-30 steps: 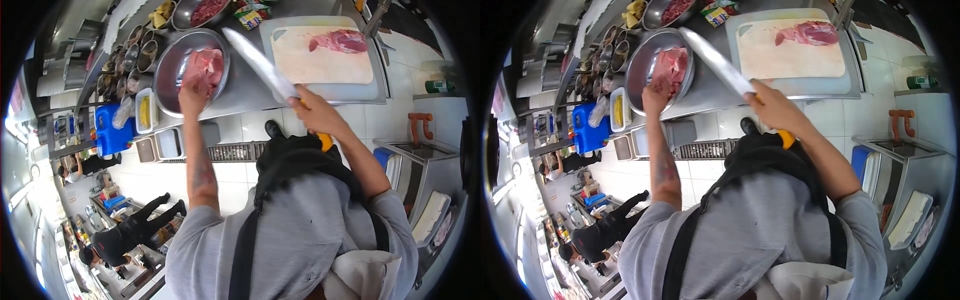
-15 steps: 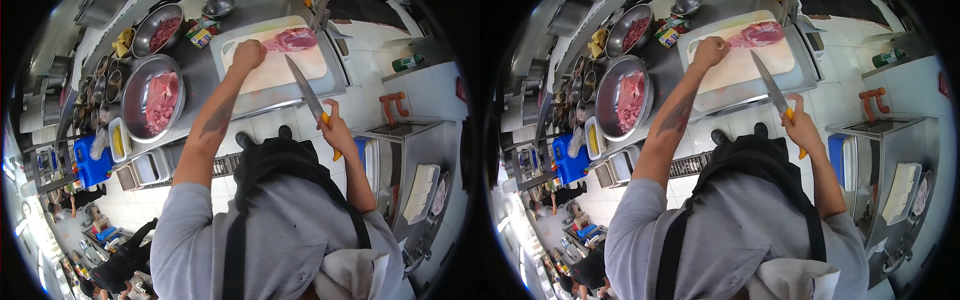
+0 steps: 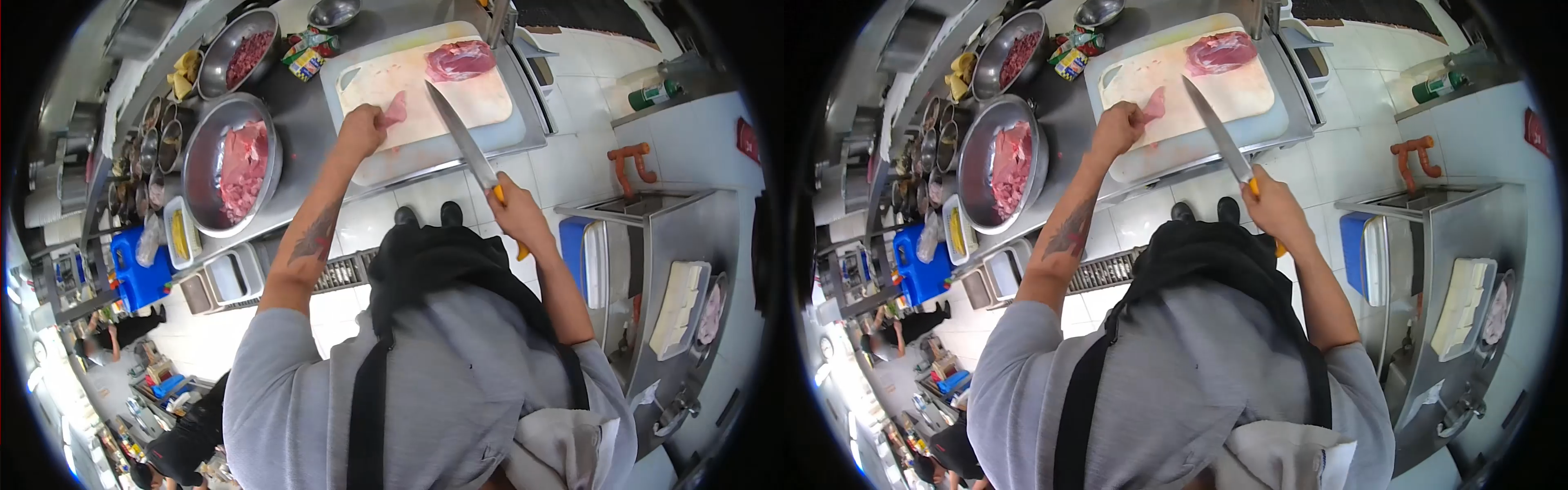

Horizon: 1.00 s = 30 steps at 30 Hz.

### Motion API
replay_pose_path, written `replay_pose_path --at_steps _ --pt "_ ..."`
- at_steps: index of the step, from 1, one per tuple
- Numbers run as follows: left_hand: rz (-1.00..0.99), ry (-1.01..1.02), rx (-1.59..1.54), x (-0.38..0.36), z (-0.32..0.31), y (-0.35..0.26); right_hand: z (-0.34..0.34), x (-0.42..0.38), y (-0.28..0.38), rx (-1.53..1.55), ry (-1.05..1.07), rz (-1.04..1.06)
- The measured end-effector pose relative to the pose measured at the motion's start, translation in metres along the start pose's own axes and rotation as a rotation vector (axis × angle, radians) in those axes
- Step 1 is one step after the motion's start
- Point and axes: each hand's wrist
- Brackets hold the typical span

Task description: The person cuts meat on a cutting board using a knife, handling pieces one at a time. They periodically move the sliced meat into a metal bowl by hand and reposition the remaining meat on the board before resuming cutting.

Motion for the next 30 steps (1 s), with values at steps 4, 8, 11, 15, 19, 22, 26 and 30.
replay_pose_path --at_steps 4,8,11,15,19,22,26,30 --pt "0.033 -0.169 0.018 -0.023 0.002 -0.012 -0.016 0.032 0.02 -0.195 0.041 0.062" --pt "-0.26 -0.365 -0.029 0.006 -0.026 0.001 -0.007 0.054 0.041 -0.419 0.061 0.028" --pt "-0.07 -0.163 0.006 0.009 -0.034 0.0 -0.005 0.059 0.063 -0.456 0.076 0.056" --pt "-0.047 -0.295 -0.106 0.006 -0.036 -0.003 -0.009 0.075 0.081 -0.476 0.071 0.121" --pt "-0.131 -0.306 -0.05 0.008 -0.047 0.009 -0.001 0.068 0.091 -0.579 0.113 0.066" --pt "-0.141 -0.319 -0.074 0.008 -0.047 0.011 0.012 0.046 0.093 -0.663 0.142 0.053" --pt "-0.172 -0.284 -0.083 0.012 -0.046 0.015 -0.019 0.097 0.06 -0.586 0.116 0.194" --pt "-0.189 -0.339 -0.082 0.01 -0.051 0.014 -0.051 0.187 0.084 -0.486 0.102 0.184"
Point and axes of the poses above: each hand's wrist, its own x-axis towards the middle knuckle, its own z-axis out of the back of the hand, y = z × x, and after that the axes turned 6 degrees about y, right-handed
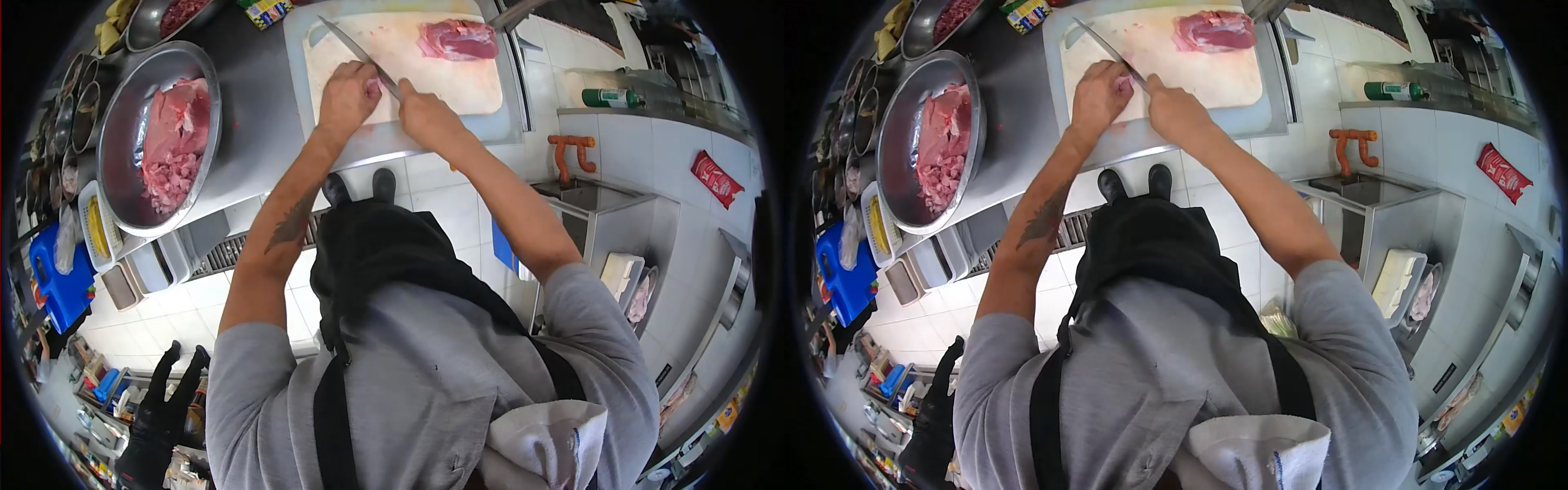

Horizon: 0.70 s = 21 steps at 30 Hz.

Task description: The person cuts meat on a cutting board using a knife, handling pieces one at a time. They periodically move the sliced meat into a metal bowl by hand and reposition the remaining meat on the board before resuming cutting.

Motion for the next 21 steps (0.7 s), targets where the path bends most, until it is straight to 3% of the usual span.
replay_pose_path --at_steps 7,10,12,15,16,17,19,21 --pt "0.089 -0.065 0.008 -0.007 0.023 0.019 -0.014 -0.126 -0.049 -0.07 0.068 -0.079" --pt "0.029 -0.017 -0.144 -0.011 0.017 0.015 -0.01 -0.108 -0.047 -0.078 0.047 -0.039" --pt "-0.042 0.021 -0.086 -0.013 0.018 0.011 0.009 -0.085 -0.04 -0.088 0.029 0.01" --pt "0.163 0.062 -0.181 -0.017 0.037 -0.004 0.042 -0.067 -0.018 0.136 0.116 -0.067" --pt "0.168 0.056 -0.177 -0.018 0.039 -0.003 0.041 -0.066 -0.017 0.101 -0.057 0.008" --pt "0.125 -0.009 -0.116 -0.019 0.04 -0.003 0.039 -0.066 -0.017 0.067 -0.23 0.08" --pt "0.079 -0.071 -0.059 -0.019 0.037 0.004 0.037 -0.071 -0.01 0.056 -0.213 0.018" --pt "-0.112 0.124 0.082 -0.017 0.033 0.018 0.03 -0.079 -0.004 0.042 -0.194 -0.043"
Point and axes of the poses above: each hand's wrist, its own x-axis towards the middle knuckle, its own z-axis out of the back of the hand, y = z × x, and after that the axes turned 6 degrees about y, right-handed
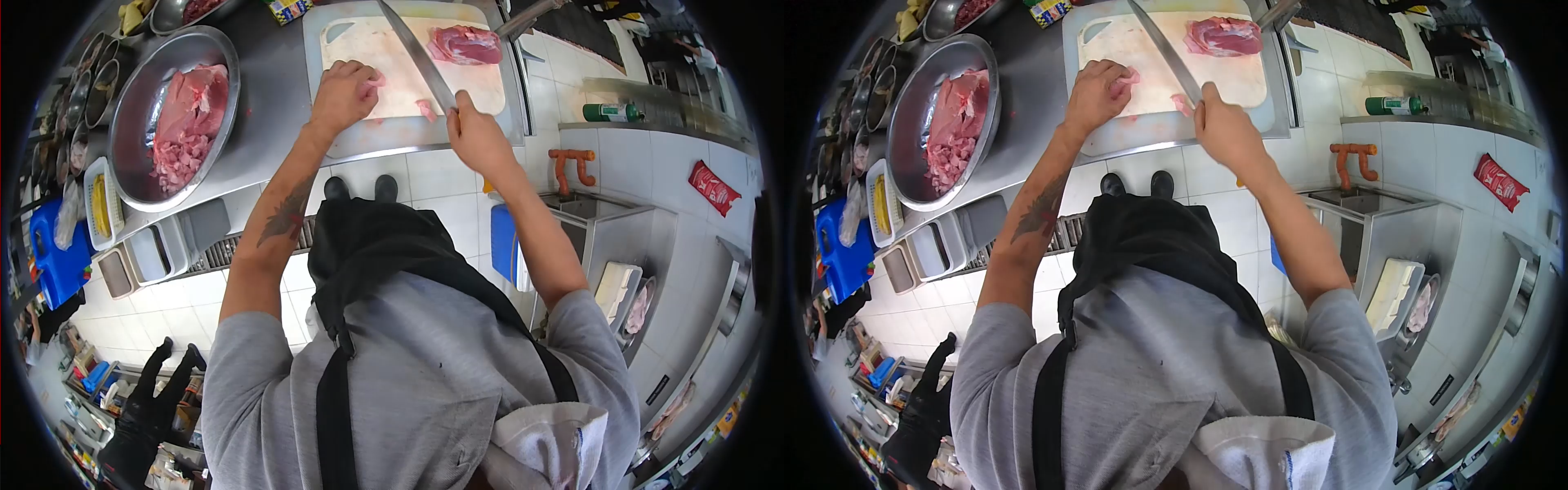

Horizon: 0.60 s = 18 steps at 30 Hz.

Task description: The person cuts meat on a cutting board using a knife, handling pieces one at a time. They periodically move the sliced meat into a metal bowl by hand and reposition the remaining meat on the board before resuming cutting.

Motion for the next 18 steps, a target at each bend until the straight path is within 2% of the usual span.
replay_pose_path --at_steps 3,5,6,7,9,14,16,18 --pt "0.049 -0.062 -0.092 0.003 0.008 -0.011 -0.01 -0.015 0.0 0.006 0.006 0.002" --pt "0.118 -0.076 -0.152 0.002 0.007 -0.013 0.002 -0.02 0.008 -0.102 0.225 -0.08" --pt "0.188 -0.09 -0.21 0.002 0.007 -0.013 0.007 -0.022 0.014 -0.105 0.224 -0.077" --pt "0.189 -0.089 -0.212 0.003 0.005 -0.01 0.016 -0.028 0.029 -0.119 0.241 -0.077" --pt "0.068 -0.131 -0.062 0.004 -0.004 -0.005 0.019 -0.046 0.036 -0.134 0.264 -0.086" --pt "0.102 -0.108 -0.086 0.007 -0.006 -0.004 0.005 -0.057 0.019 -0.179 0.302 -0.05" --pt "0.097 -0.095 -0.1 0.008 -0.008 -0.002 -0.028 -0.017 0.018 -0.093 0.223 0.055" --pt "0.168 -0.032 -0.086 0.009 -0.005 -0.001 -0.078 0.054 0.011 -0.06 0.041 0.132"
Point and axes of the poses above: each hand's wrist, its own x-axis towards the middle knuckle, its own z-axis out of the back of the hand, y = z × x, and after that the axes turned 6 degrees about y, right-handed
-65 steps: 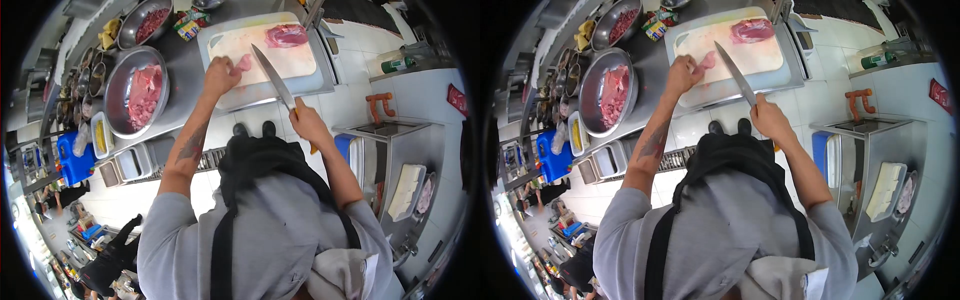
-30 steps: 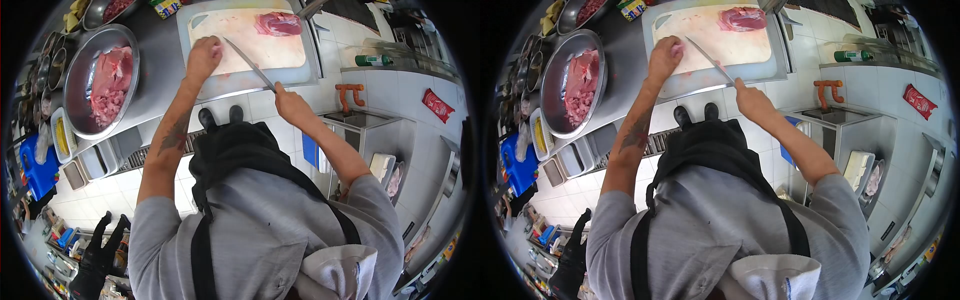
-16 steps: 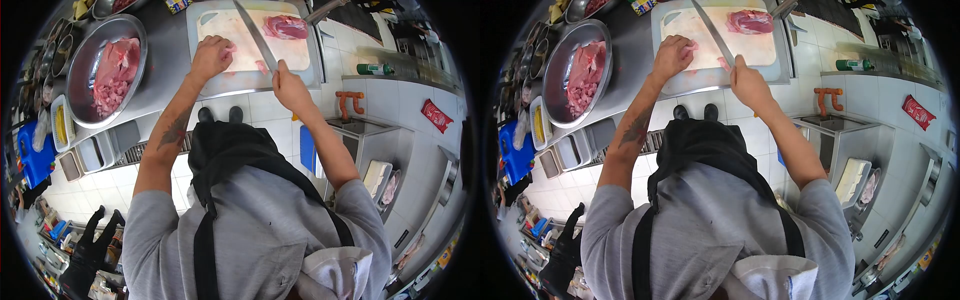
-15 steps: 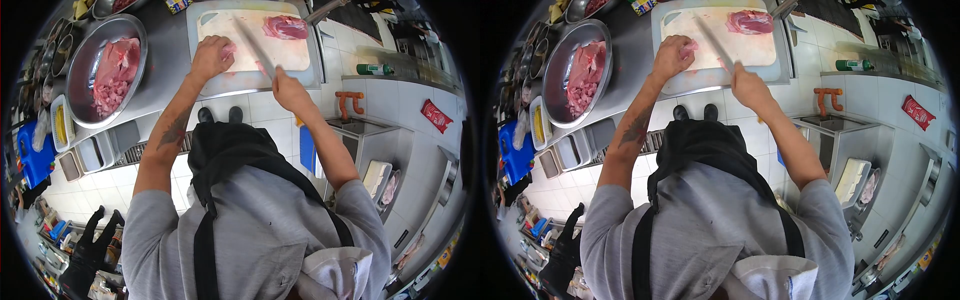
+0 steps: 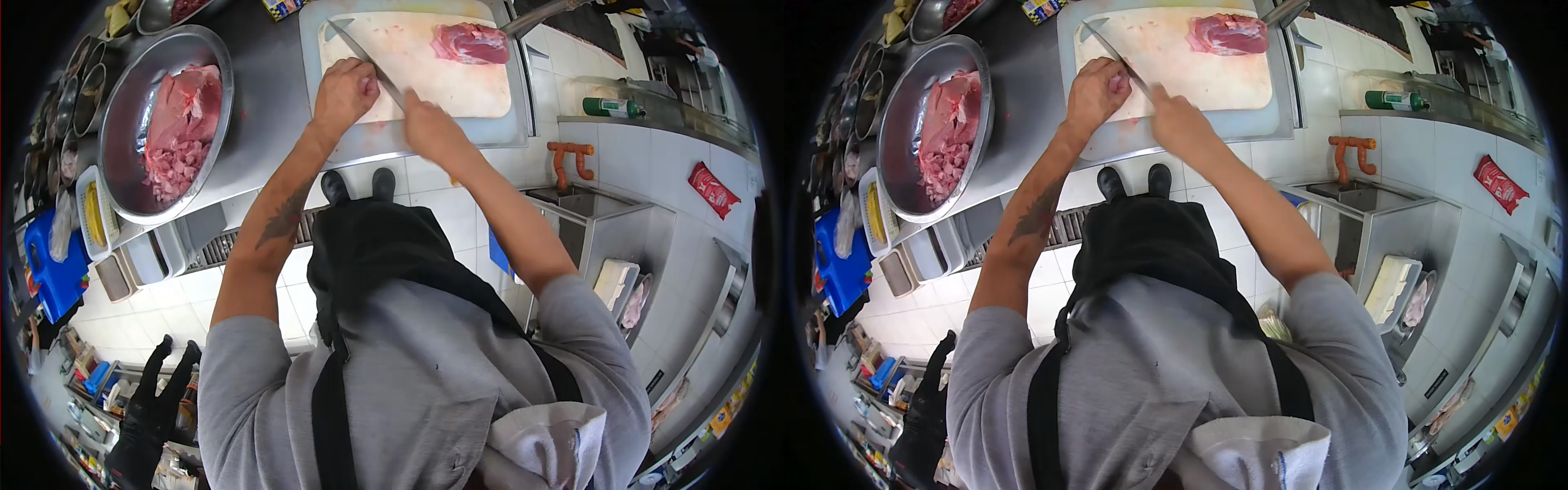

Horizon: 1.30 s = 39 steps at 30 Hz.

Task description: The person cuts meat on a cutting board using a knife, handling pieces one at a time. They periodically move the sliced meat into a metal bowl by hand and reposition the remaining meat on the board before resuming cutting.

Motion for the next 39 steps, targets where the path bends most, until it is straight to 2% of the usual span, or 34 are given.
replay_pose_path --at_steps 1,3,4,6,9,10,12,13,15,16,18,19,21,25,27,28,32,36,38,39 --pt "0.001 0.007 0.004 0.001 -0.001 0.003 0.001 0.014 0.007 0.008 0.001 -0.002" --pt "-0.095 -0.103 0.002 -0.001 -0.006 0.004 0.02 0.021 0.022 0.023 0.115 -0.055" --pt "-0.096 -0.11 0.003 -0.002 -0.006 0.003 0.023 0.001 0.018 0.0 0.115 -0.028" --pt "-0.067 -0.095 0.023 -0.006 0.0 0.004 0.019 -0.061 0.002 0.005 0.195 -0.131" --pt "-0.086 -0.151 0.02 -0.011 -0.005 0.009 0.023 -0.099 -0.012 -0.034 0.279 -0.183" --pt "-0.097 -0.154 0.026 -0.012 -0.001 0.005 0.021 -0.095 -0.015 -0.032 0.267 -0.181" --pt "0.059 -0.124 -0.126 -0.013 0.005 -0.004 0.021 -0.073 -0.027 -0.046 0.087 0.019" --pt "0.054 -0.132 -0.121 -0.013 0.005 -0.005 0.038 -0.061 -0.02 -0.048 0.079 0.025" --pt "0.036 -0.274 -0.161 -0.019 0.006 -0.001 0.081 -0.04 0.009 0.231 0.279 -0.219" --pt "0.042 -0.284 -0.155 -0.018 0.012 -0.002 0.081 -0.038 0.013 0.226 0.282 -0.208" --pt "-0.041 -0.25 -0.022 -0.023 0.019 -0.005 0.076 -0.045 0.02 0.003 0.003 -0.098" --pt "-0.034 -0.25 -0.024 -0.025 0.018 -0.003 0.074 -0.048 0.022 0.0 0.011 -0.097" --pt "-0.038 -0.103 0.053 -0.025 0.014 0.001 0.073 -0.056 0.027 -0.118 0.18 -0.094" --pt "-0.031 -0.142 0.042 -0.024 0.012 0.004 0.095 -0.098 0.037 -0.173 0.251 -0.065" --pt "-0.077 -0.202 -0.024 -0.024 0.009 0.007 0.1 -0.109 0.038 -0.214 0.376 -0.165" --pt "-0.072 -0.201 -0.024 -0.022 0.009 0.01 0.086 -0.096 0.033 -0.215 0.381 -0.164" --pt "-0.056 -0.147 0.03 -0.024 0.006 0.013 0.013 -0.013 0.025 -0.075 0.088 0.017" --pt "-0.079 -0.176 0.007 -0.025 0.006 0.012 0.019 -0.021 0.017 -0.062 0.092 0.025" --pt "-0.062 -0.233 -0.069 -0.028 0.012 0.007 0.03 -0.048 0.006 -0.004 0.245 -0.065" --pt "-0.035 -0.284 -0.154 -0.03 0.013 0.004 0.039 -0.051 -0.002 -0.008 0.24 -0.061"
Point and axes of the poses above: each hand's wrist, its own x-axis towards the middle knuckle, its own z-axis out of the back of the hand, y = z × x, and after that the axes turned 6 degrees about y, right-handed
